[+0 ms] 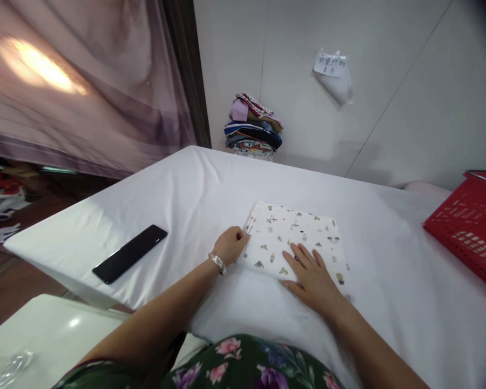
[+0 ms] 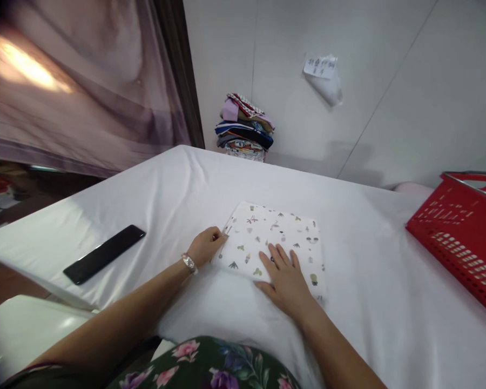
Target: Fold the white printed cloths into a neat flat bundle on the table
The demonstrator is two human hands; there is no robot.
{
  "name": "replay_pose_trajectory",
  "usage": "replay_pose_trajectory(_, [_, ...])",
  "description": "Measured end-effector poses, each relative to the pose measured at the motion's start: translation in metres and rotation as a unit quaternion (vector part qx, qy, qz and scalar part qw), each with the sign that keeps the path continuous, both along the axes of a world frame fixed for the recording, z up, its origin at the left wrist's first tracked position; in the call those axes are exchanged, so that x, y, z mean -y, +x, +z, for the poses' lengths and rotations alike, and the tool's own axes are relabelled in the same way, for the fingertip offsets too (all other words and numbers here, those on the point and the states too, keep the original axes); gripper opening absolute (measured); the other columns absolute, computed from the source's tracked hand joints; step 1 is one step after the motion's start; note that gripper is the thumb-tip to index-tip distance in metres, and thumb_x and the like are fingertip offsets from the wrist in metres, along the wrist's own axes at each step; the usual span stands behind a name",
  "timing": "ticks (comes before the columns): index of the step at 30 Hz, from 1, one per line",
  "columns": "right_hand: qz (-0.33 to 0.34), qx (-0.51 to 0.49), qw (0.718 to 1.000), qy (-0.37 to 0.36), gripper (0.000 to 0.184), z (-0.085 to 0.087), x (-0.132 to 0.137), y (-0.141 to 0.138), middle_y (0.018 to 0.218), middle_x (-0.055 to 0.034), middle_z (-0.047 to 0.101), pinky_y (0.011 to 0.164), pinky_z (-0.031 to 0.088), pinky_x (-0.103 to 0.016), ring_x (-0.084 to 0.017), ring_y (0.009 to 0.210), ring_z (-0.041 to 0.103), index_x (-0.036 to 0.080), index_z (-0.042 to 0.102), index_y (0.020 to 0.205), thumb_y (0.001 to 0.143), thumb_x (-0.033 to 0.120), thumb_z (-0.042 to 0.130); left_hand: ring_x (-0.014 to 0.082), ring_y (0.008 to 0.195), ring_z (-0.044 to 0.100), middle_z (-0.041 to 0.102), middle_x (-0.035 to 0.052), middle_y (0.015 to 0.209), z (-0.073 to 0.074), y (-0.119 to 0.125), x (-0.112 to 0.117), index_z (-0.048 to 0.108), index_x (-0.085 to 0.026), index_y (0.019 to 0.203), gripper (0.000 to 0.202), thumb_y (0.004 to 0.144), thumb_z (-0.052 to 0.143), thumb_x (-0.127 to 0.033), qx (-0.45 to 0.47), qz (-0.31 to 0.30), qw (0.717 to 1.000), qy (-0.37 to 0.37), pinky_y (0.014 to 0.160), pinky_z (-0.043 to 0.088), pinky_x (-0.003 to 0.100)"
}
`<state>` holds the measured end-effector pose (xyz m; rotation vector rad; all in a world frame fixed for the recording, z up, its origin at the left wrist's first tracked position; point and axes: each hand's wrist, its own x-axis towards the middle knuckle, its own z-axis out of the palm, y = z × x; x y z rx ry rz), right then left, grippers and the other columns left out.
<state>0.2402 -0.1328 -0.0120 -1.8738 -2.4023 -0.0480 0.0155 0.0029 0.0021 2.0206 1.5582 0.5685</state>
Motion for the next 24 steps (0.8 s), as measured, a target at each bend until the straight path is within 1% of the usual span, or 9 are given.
replay_pose_trajectory(3, [-0.001,-0.003,1.0,0.003,0.062,0.0,0.0,0.0,0.147,-0.0078,0.02,0.105,0.017,-0.051,-0.029,0.134,0.017,0.026,0.027,0.139,0.085,0.057,0.034,0.016,0.067,0.055,0.06,0.0002,0.075,0.004,0.004,-0.005,0.051,-0.021,0.081,0.031,0.076,0.051,-0.051,-0.005,-0.001,1.0,-0.023,0.057,0.035,0.025])
replay_pose_trajectory(5, [-0.003,-0.005,1.0,0.005,0.062,-0.001,0.0,-0.001,0.147,-0.0079,0.021,0.105,0.017,-0.051,-0.029,0.134,0.018,0.026,0.027,0.139,0.085,0.057,0.035,0.0173,0.069,0.056,0.061,0.0012,0.077,0.007,0.009,-0.007,0.051,-0.021,0.086,0.034,0.074,0.053,-0.053,-0.017,-0.011,1.0,-0.019,0.057,0.035,0.026])
replay_pose_trajectory(7, [-0.003,-0.006,1.0,0.005,0.062,-0.001,-0.001,0.0,0.147,-0.0081,0.021,0.105,0.017,-0.051,-0.029,0.134,0.018,0.026,0.027,0.139,0.085,0.057,0.035,0.0173,0.07,0.056,0.061,0.0013,0.077,0.009,0.014,-0.007,0.052,-0.021,0.085,0.029,0.075,0.054,-0.048,-0.025,-0.02,0.999,0.004,0.057,0.035,0.026])
replay_pose_trajectory(9, [-0.002,-0.007,1.0,0.005,0.062,-0.002,-0.001,0.0,0.147,-0.0085,0.021,0.105,0.018,-0.052,-0.029,0.134,0.019,0.026,0.027,0.139,0.085,0.057,0.034,0.0164,0.069,0.055,0.06,0.0006,0.076,0.008,0.015,-0.008,0.052,-0.021,0.083,0.024,0.077,0.052,-0.044,-0.018,-0.022,0.999,0.025,0.057,0.035,0.026])
replay_pose_trajectory(12, [0.002,-0.007,1.0,0.009,0.062,-0.003,-0.001,0.0,0.147,-0.0079,0.02,0.105,0.017,-0.051,-0.029,0.134,0.019,0.026,0.027,0.139,0.086,0.056,0.035,0.0155,0.065,0.054,0.059,-0.0004,0.071,0.003,0.013,-0.01,0.051,-0.021,0.077,0.023,0.079,0.049,-0.044,-0.008,-0.014,1.0,0.008,0.056,0.034,0.025])
replay_pose_trajectory(15, [0.0,-0.008,1.0,0.009,0.061,-0.003,-0.001,0.0,0.147,-0.0074,0.021,0.105,0.017,-0.051,-0.028,0.134,0.018,0.026,0.027,0.139,0.086,0.055,0.035,0.0149,0.062,0.052,0.057,-0.0013,0.067,-0.001,0.011,-0.011,0.049,-0.022,0.072,0.025,0.079,0.048,-0.045,-0.016,-0.016,1.0,-0.01,0.055,0.033,0.025])
replay_pose_trajectory(20, [0.0,-0.012,1.0,-0.001,0.061,-0.001,-0.001,-0.001,0.147,-0.0077,0.02,0.105,0.018,-0.052,-0.028,0.134,0.017,0.026,0.026,0.139,0.086,0.055,0.035,0.0148,0.061,0.051,0.055,-0.0016,0.065,0.001,0.012,-0.01,0.049,-0.022,0.07,0.026,0.08,0.044,-0.046,-0.036,-0.024,0.999,0.009,0.053,0.031,0.024])
replay_pose_trajectory(24, [-0.002,-0.011,1.0,-0.01,0.061,0.001,-0.001,-0.001,0.148,-0.0077,0.019,0.105,0.018,-0.052,-0.028,0.135,0.016,0.025,0.025,0.139,0.087,0.056,0.033,0.0159,0.063,0.054,0.058,-0.0006,0.068,0.002,0.012,-0.01,0.05,-0.023,0.073,0.028,0.083,0.04,-0.048,-0.052,-0.017,0.998,0.013,0.054,0.034,0.025])
